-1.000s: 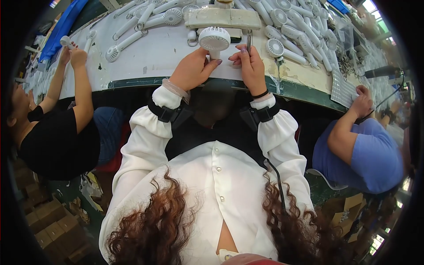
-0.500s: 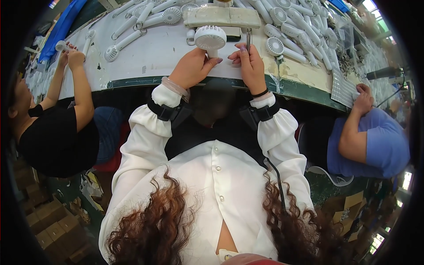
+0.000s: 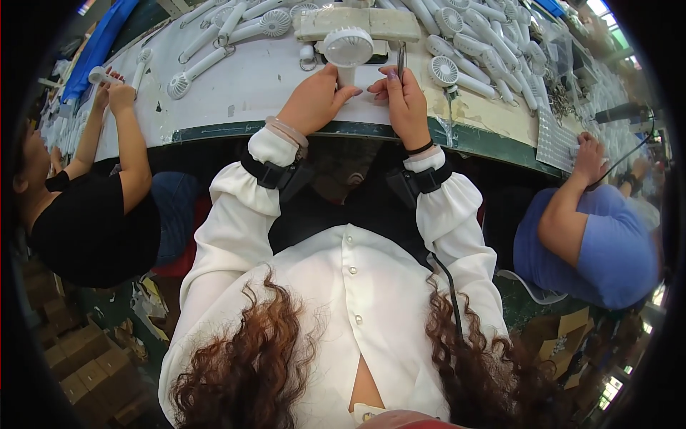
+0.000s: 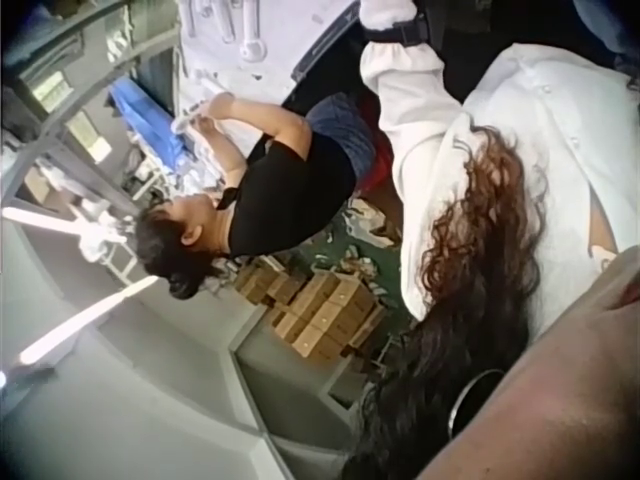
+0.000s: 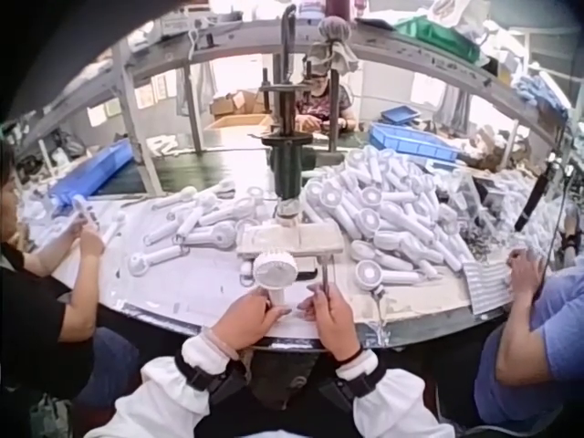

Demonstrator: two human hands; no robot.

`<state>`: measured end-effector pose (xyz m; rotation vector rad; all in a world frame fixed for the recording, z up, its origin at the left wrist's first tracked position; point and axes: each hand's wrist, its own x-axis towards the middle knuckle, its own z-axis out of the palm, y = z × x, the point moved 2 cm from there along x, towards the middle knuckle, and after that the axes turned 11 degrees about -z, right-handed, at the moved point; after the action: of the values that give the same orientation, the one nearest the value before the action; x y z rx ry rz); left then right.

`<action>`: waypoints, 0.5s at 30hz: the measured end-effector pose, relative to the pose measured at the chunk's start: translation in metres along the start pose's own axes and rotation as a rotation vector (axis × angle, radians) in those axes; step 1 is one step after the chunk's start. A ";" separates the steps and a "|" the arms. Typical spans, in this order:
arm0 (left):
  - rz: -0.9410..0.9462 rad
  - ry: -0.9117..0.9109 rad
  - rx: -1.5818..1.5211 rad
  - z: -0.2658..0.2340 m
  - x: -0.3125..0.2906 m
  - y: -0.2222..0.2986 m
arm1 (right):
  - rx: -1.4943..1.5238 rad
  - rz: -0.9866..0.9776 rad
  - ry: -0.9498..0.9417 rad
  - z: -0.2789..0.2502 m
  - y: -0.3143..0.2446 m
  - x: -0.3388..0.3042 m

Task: Assembling small white handheld fans by fitting plastic components and using an electric screwdriver.

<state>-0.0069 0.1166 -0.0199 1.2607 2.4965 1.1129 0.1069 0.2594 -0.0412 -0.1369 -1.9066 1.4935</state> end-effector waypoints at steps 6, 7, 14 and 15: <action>-0.004 -0.001 -0.096 -0.001 -0.011 0.005 | 0.013 0.004 -0.005 0.001 0.002 0.000; -0.002 0.000 -0.097 -0.002 -0.010 0.005 | 0.012 0.002 -0.005 0.001 0.003 0.001; 0.022 -0.009 -0.049 -0.005 -0.010 0.005 | 0.022 0.013 -0.009 0.001 0.003 0.000; 0.023 -0.010 -0.046 -0.006 -0.010 0.006 | 0.024 0.013 -0.007 0.000 0.004 0.000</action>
<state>0.0012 0.1085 -0.0136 1.2823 2.4400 1.1593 0.1056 0.2606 -0.0444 -0.1335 -1.8964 1.5270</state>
